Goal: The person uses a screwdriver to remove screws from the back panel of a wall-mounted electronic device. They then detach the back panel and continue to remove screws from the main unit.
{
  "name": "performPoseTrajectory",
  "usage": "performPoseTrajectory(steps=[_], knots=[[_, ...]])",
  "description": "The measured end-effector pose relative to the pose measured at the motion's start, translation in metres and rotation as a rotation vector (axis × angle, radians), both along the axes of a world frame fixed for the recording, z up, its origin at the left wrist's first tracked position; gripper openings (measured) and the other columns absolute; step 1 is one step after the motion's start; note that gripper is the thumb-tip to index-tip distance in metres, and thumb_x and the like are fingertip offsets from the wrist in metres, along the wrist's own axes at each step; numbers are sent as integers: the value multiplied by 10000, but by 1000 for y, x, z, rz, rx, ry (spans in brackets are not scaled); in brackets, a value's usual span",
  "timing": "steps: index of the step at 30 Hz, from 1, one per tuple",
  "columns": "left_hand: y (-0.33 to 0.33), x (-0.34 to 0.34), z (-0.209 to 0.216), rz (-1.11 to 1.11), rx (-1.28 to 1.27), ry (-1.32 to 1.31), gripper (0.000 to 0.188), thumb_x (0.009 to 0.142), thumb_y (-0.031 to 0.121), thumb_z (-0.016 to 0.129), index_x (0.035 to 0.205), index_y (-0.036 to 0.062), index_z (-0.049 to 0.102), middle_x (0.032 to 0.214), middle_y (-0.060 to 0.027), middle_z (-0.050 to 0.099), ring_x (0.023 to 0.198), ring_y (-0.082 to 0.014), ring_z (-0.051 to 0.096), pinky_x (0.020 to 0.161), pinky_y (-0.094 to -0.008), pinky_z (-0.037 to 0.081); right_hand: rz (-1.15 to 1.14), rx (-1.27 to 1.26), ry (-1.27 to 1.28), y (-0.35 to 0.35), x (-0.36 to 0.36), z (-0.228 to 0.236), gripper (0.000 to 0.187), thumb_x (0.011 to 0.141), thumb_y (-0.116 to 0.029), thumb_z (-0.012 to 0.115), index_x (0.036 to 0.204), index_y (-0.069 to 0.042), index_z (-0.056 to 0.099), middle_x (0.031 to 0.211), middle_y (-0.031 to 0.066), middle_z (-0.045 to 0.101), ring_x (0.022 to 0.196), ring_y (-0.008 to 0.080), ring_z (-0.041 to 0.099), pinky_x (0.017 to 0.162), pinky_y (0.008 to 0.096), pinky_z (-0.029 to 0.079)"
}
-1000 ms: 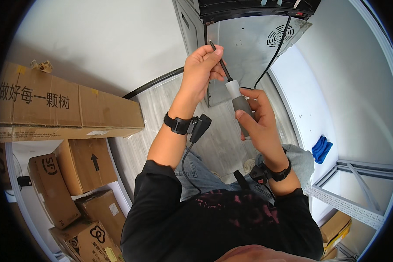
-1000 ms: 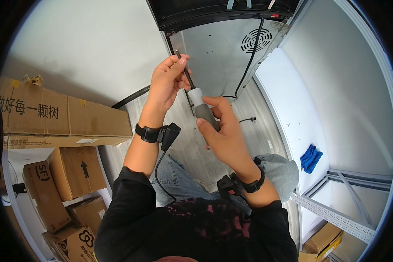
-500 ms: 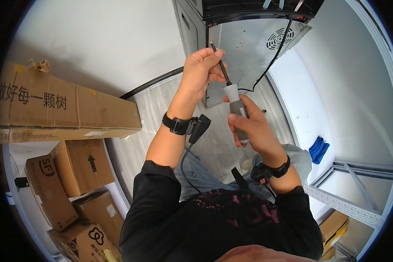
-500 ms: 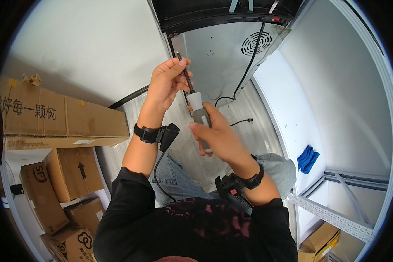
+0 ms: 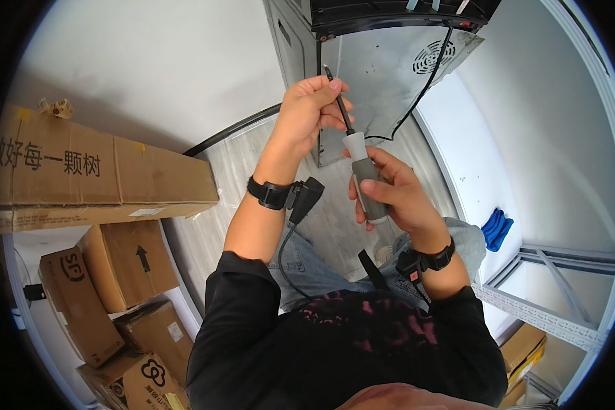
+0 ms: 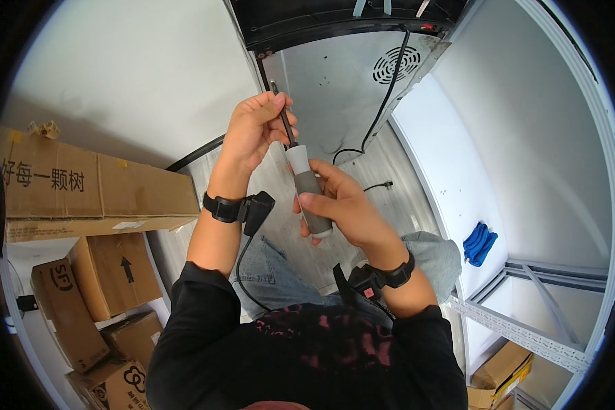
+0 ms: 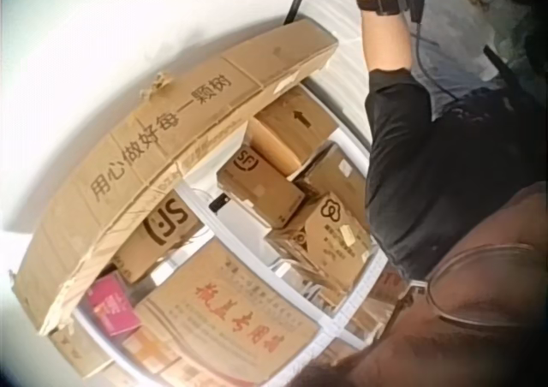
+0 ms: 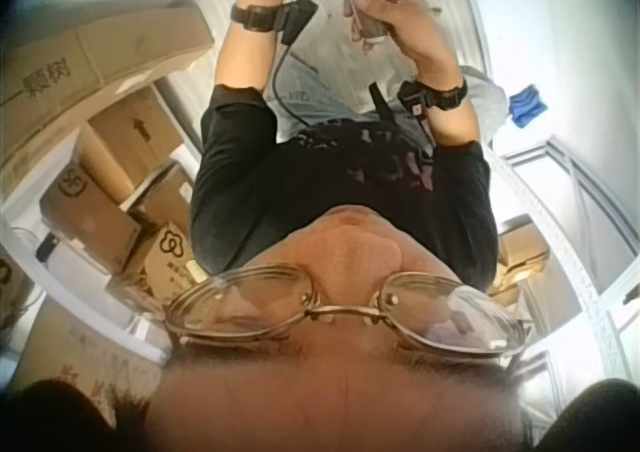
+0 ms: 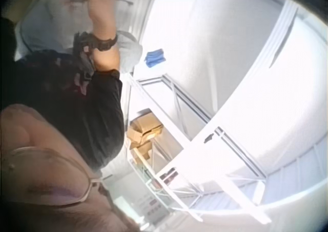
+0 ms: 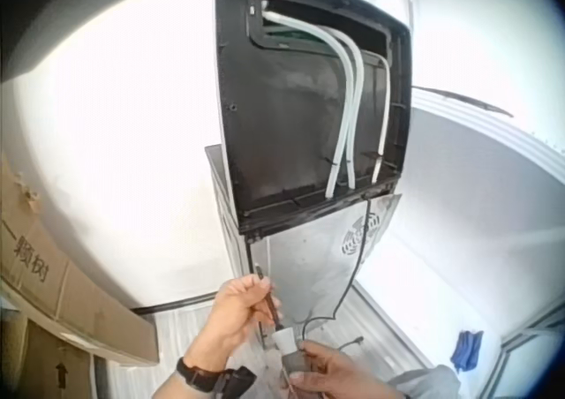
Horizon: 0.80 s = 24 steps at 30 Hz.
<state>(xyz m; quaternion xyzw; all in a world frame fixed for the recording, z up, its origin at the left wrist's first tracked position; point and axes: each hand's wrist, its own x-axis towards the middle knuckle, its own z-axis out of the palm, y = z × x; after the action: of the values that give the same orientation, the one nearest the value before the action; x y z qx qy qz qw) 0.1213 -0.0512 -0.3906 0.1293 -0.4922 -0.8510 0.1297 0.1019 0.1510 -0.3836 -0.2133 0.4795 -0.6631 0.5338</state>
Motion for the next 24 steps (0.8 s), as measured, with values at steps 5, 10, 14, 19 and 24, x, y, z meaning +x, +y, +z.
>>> performPoseTrajectory(steps=[5, 10, 14, 19, 24], knots=[[3, 0, 2, 49, -231, -58, 244, 901, 228, 589, 752, 36, 571, 639, -84, 621, 455, -110, 580, 411, -197, 465, -155, 218, 489, -1, 10, 15, 493, 861, -198, 607, 1279, -45, 395, 821, 53, 558, 551, 105, 535, 422, 216, 403], [1, 0, -1, 36, -179, -29, 255, 904, 234, 586, 743, 39, 556, 618, -86, 613, 429, -97, 553, 398, -198, 451, -136, 32, -87, 2, 18, 4, 470, 896, -224, 573, 1293, -59, 384, 845, 66, 554, 558, 105, 537, 419, 227, 392], [5, -1, -1, 47, -159, -14, 251, 906, 240, 583, 764, 34, 557, 620, -85, 613, 438, -100, 559, 404, -195, 450, -78, -241, -571, 11, 18, -10, 443, 914, -199, 533, 1308, -65, 381, 871, 96, 560, 556, 118, 532, 417, 229, 386], [12, 1, 5, 79, -152, -70, 249, 920, 237, 560, 780, 32, 566, 619, -71, 611, 451, -105, 564, 412, -197, 452, -347, -62, 32, 13, 31, -21, 423, 916, -193, 526, 1296, -60, 395, 912, 113, 563, 553, 120, 523, 425, 221, 394], [9, -1, -2, 85, -226, -41, 243, 929, 238, 545, 802, 32, 577, 620, -60, 610, 458, -110, 567, 425, -207, 459, -582, 57, 372, 5, 43, -20, 425, 898, -163, 555, 1281, -51, 407, 920, 95, 560, 527, 104, 499, 426, 206, 383]])
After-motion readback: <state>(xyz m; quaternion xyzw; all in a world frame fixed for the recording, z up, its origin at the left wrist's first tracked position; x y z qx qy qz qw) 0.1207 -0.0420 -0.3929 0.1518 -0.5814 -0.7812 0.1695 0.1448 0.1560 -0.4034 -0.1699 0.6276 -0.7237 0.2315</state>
